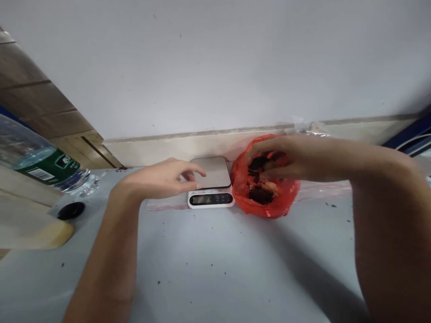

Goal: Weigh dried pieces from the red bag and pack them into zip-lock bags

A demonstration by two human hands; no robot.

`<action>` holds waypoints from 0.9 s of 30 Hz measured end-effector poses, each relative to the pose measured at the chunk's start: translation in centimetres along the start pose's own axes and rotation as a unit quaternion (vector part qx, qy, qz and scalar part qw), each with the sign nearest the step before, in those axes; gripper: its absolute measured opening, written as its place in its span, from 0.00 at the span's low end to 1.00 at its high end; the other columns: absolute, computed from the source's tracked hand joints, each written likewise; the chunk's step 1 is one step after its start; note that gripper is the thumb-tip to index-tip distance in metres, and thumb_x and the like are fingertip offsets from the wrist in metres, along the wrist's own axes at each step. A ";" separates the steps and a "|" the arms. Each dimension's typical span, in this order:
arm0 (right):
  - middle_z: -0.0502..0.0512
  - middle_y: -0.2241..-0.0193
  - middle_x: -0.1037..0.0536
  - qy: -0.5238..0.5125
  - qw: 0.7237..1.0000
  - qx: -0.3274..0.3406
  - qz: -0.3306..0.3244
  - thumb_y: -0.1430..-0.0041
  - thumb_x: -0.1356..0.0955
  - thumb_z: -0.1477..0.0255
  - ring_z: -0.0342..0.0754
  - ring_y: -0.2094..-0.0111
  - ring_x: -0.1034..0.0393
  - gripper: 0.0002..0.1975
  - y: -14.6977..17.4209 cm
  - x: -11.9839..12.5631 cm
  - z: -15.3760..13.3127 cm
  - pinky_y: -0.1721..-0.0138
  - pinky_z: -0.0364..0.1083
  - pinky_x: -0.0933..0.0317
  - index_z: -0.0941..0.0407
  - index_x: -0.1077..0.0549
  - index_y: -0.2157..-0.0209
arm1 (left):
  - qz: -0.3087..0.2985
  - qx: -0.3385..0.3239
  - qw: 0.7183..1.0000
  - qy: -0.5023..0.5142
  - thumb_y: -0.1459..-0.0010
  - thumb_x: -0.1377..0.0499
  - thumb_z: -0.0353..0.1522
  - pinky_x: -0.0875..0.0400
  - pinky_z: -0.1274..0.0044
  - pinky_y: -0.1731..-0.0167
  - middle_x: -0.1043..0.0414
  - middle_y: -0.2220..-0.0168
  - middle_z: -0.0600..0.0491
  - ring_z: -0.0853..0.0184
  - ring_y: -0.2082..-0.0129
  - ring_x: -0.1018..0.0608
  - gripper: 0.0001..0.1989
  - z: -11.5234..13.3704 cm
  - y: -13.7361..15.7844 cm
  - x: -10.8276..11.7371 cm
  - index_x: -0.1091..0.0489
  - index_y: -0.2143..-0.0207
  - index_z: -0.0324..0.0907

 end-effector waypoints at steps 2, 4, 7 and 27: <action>0.49 0.55 0.16 -0.025 0.998 0.049 0.039 0.38 0.30 0.78 0.49 0.58 0.24 0.18 -0.7 0.5 -2.3 0.60 0.42 0.36 0.47 0.20 0.50 | 0.002 0.030 1.000 -0.004 0.36 0.46 0.49 0.26 0.72 0.53 0.20 0.42 0.50 0.54 0.47 0.18 0.29 -1.0 0.5 0.5 0.27 0.37 0.51; 0.49 0.56 0.16 -0.029 0.996 0.065 0.059 0.35 0.32 0.77 0.47 0.60 0.24 0.18 -2.3 0.1 -4.1 0.62 0.42 0.38 0.47 0.22 0.47 | 0.012 0.058 0.998 -0.009 0.36 0.47 0.50 0.27 0.72 0.53 0.19 0.42 0.50 0.53 0.47 0.18 0.30 -2.1 0.8 1.0 0.27 0.37 0.50; 0.53 0.56 0.16 -0.023 0.998 0.055 0.030 0.32 0.35 0.77 0.46 0.65 0.26 0.21 -5.4 -2.2 -5.7 0.69 0.43 0.42 0.48 0.25 0.41 | 0.006 0.093 0.996 -0.014 0.36 0.48 0.50 0.27 0.72 0.52 0.20 0.40 0.49 0.53 0.44 0.19 0.31 -3.5 1.1 1.1 0.28 0.36 0.49; 0.56 0.52 0.17 -0.012 1.000 -0.009 -0.014 0.37 0.27 0.68 0.52 0.57 0.22 0.25 -5.0 -3.3 -4.9 0.65 0.43 0.36 0.46 0.25 0.39 | -0.032 0.071 0.997 -0.022 0.38 0.45 0.52 0.27 0.73 0.54 0.19 0.43 0.48 0.56 0.49 0.17 0.31 -3.7 -0.2 -0.3 0.29 0.37 0.51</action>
Point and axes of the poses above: each hand's wrist, its own y-axis away from the middle knuckle, its own x-axis out of the back of the hand, z = x × y, the point moved 7 cm from there along -y, towards the middle knuckle
